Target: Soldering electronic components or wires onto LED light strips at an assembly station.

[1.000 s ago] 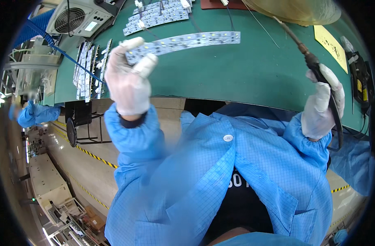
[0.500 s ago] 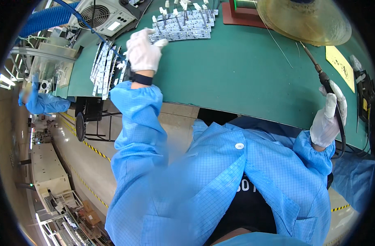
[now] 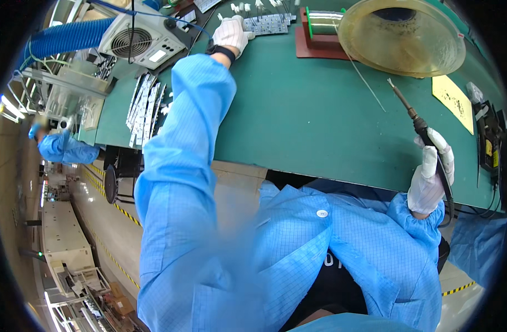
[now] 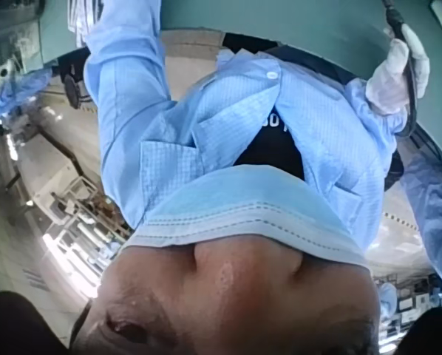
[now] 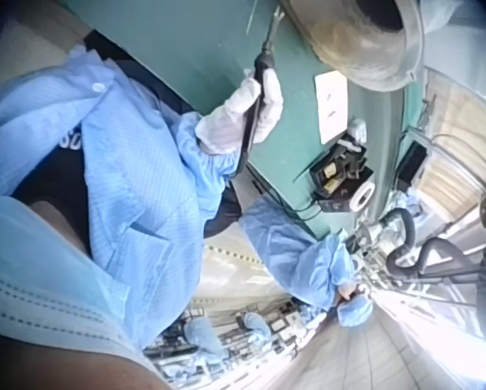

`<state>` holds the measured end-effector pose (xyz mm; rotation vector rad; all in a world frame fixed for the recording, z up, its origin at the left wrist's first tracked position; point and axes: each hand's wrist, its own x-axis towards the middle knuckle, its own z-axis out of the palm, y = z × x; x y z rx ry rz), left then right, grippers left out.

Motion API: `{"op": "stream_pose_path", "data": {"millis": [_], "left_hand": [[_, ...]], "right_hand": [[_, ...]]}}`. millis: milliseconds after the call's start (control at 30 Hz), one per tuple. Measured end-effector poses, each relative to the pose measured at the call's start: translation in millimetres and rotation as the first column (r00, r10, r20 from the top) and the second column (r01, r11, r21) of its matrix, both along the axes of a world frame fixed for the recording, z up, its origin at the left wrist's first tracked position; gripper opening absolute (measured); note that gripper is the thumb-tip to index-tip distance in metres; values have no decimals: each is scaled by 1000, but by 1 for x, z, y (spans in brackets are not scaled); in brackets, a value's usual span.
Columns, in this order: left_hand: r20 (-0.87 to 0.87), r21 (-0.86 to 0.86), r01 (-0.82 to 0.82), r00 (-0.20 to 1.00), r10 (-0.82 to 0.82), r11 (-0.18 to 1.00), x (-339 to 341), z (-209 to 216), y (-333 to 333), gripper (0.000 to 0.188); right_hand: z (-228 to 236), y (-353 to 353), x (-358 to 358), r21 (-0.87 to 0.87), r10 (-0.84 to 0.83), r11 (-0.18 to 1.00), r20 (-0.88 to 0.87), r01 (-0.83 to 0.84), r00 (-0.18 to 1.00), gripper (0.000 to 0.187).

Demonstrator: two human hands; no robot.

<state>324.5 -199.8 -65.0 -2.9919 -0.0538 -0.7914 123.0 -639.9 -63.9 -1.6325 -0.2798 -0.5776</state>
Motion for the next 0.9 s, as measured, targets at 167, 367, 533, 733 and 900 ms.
{"op": "stream_pose_path", "data": {"millis": [167, 367, 533, 733, 900], "left_hand": [[142, -17, -88, 986, 90, 996, 81, -12, -21, 42], [186, -418, 168, 978, -97, 893, 119, -15, -45, 40], [-126, -453, 332, 895, -428, 827, 1, 72, -37, 51], [-483, 29, 171, 865, -136, 985, -166, 164, 31, 37], [-497, 91, -500, 727, 474, 861, -219, 93, 87, 43]], "right_hand": [[8, 7, 3, -22, 57, 998, 22, -57, 998, 19], [3, 8, 9, -21, 49, 999, 51, -48, 998, 19], [-2, 5, 5, -73, 73, 995, 123, -64, 990, 23], [-17, -5, 5, -151, 161, 980, 202, -132, 966, 26], [-9, -2, 17, -187, 179, 972, 205, -142, 962, 26]]}}
